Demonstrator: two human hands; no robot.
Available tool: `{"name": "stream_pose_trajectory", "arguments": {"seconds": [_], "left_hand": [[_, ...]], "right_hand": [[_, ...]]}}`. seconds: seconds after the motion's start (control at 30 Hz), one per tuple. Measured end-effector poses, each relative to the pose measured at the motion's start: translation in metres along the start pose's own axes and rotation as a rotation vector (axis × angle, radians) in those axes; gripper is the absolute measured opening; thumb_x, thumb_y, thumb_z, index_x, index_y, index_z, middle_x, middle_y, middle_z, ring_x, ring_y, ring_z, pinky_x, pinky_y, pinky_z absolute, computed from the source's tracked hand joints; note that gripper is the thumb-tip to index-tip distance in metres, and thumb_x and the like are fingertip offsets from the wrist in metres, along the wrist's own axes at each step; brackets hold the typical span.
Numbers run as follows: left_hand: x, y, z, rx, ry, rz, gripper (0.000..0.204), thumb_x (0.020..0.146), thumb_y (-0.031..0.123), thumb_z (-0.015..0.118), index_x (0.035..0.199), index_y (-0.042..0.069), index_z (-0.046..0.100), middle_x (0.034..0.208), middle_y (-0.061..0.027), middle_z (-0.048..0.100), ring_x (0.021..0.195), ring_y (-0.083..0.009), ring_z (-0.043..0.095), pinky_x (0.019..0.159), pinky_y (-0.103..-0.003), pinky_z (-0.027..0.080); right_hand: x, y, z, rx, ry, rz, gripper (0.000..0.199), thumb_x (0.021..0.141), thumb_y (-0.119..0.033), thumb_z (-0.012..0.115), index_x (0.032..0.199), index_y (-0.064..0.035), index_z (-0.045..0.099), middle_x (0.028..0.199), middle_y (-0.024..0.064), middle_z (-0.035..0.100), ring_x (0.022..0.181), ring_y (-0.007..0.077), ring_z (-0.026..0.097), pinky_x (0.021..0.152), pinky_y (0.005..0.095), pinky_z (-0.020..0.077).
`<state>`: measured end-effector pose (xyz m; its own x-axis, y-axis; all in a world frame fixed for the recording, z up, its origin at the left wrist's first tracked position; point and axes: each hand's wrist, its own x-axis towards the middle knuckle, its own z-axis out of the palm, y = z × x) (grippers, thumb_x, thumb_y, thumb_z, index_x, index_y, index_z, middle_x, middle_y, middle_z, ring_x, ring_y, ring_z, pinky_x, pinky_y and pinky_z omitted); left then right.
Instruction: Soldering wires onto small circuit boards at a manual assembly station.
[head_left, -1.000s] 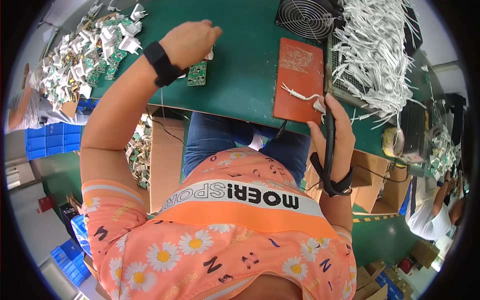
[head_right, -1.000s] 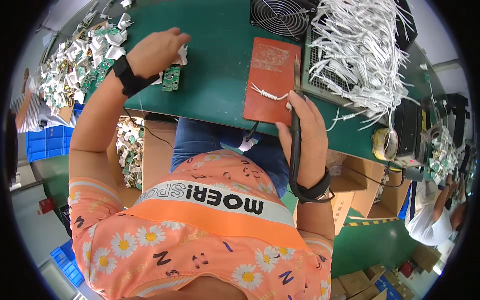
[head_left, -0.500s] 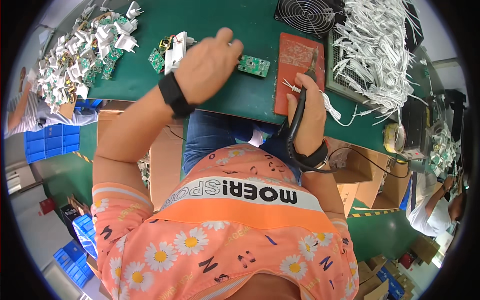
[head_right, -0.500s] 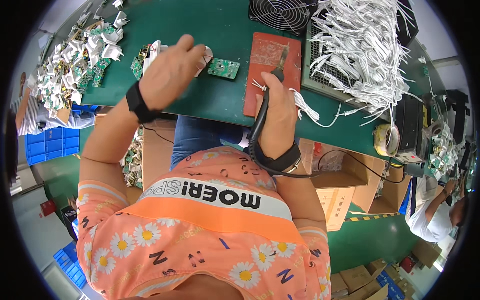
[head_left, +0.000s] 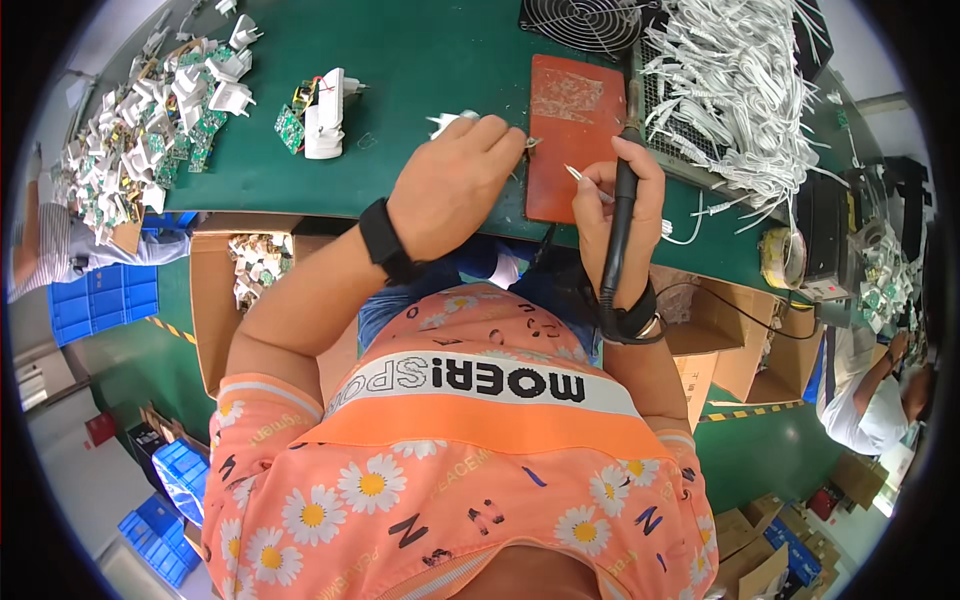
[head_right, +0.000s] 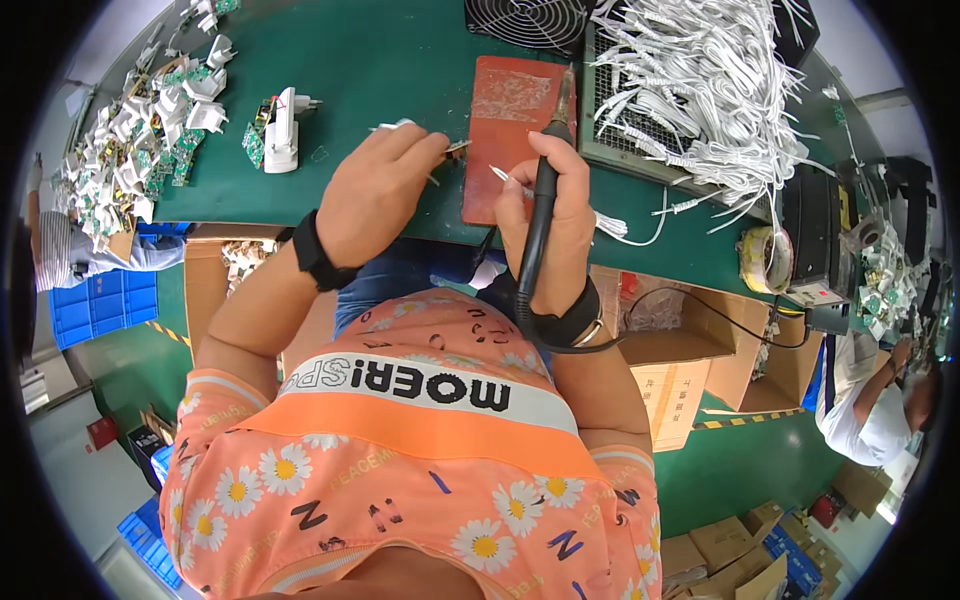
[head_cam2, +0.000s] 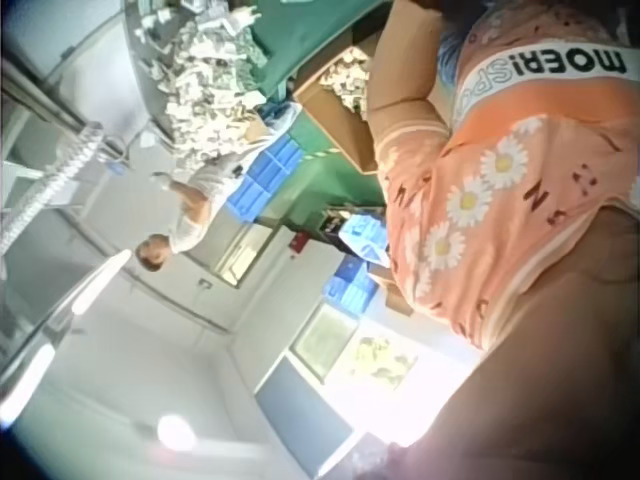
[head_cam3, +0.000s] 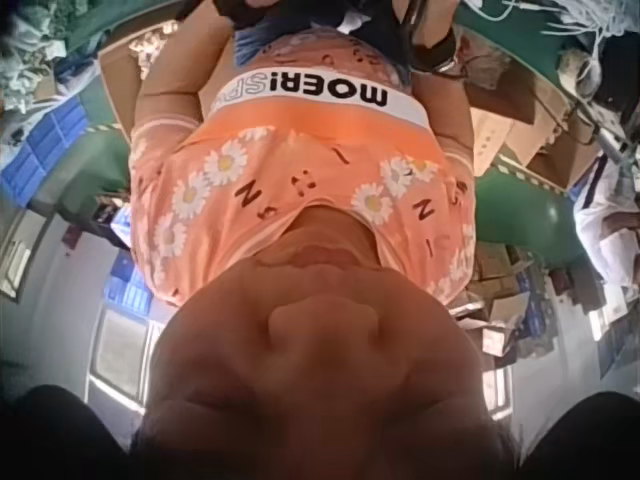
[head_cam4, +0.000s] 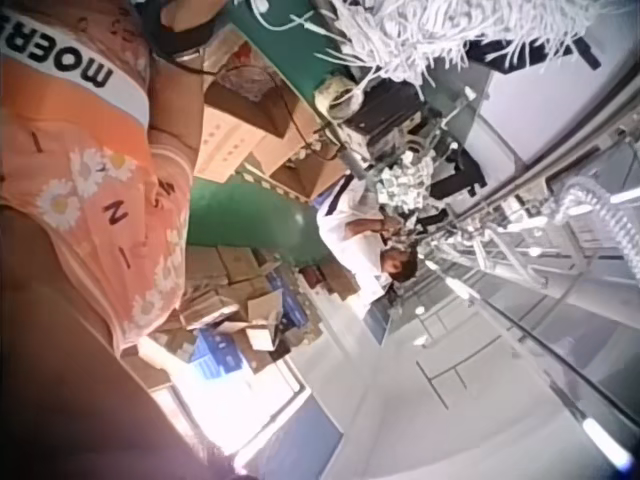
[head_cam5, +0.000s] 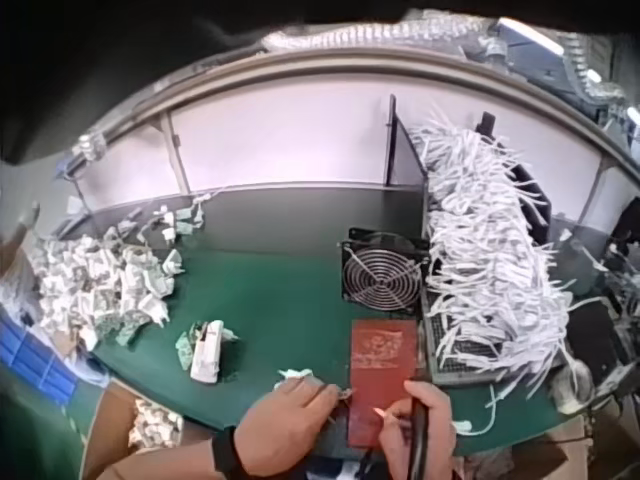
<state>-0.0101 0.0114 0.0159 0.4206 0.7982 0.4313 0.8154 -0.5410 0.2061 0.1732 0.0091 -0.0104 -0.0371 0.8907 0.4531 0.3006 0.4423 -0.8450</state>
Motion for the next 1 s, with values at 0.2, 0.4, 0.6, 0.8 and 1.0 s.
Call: {"name": "stream_pose_trajectory", "arguments": {"seconds": [0.2,0.4,0.6,0.8,1.0], "left_hand": [[-0.011,0.015,0.0,-0.453,0.147,-0.212,0.02,0.079,-0.001,0.061,0.099,0.004,0.062,0.083,-0.0116,0.061,0.073,-0.0246,0.06,0.063,-0.03,0.048],[-0.014,0.016,0.006,-0.52,0.191,-0.194,0.018,0.078,0.0,0.062,0.096,0.002,0.06,0.078,-0.0113,0.06,0.069,-0.0278,0.06,0.06,-0.033,0.049],[-0.015,0.015,0.006,-0.524,0.19,-0.218,0.016,0.078,0.001,0.062,0.094,0.003,0.061,0.076,-0.011,0.059,0.068,-0.0275,0.059,0.06,-0.033,0.048],[-0.014,0.017,0.006,-0.504,0.199,-0.212,0.016,0.078,0.002,0.062,0.094,0.003,0.062,0.074,-0.0108,0.059,0.067,-0.0275,0.059,0.059,-0.033,0.048],[-0.015,0.018,0.009,-0.479,0.195,-0.225,0.018,0.078,0.003,0.063,0.096,0.004,0.062,0.075,-0.0104,0.06,0.066,-0.0283,0.059,0.057,-0.034,0.048]], "right_hand": [[0.002,-0.008,-0.003,0.426,0.024,0.244,0.047,0.077,0.004,0.056,0.12,-0.0038,0.041,0.075,0.0011,0.057,0.065,0.005,0.049,0.056,0.019,0.0407],[0.001,-0.009,0.002,0.413,0.041,0.222,0.046,0.077,0.004,0.056,0.12,-0.0032,0.041,0.075,0.0009,0.056,0.064,0.0041,0.048,0.058,0.0182,0.0395],[0.001,-0.008,0.006,0.412,0.044,0.216,0.046,0.078,0.004,0.057,0.12,-0.0034,0.041,0.075,0.0008,0.056,0.065,0.0043,0.048,0.059,0.019,0.0394],[0.0,-0.008,0.009,0.387,0.087,0.186,0.046,0.079,0.004,0.058,0.12,-0.0037,0.04,0.076,0.0011,0.057,0.065,0.0046,0.048,0.058,0.0193,0.039],[0.0,-0.008,0.011,0.423,0.106,0.2,0.045,0.08,0.003,0.06,0.12,-0.0042,0.04,0.078,0.0022,0.058,0.066,0.0048,0.049,0.058,0.0192,0.039]]}}
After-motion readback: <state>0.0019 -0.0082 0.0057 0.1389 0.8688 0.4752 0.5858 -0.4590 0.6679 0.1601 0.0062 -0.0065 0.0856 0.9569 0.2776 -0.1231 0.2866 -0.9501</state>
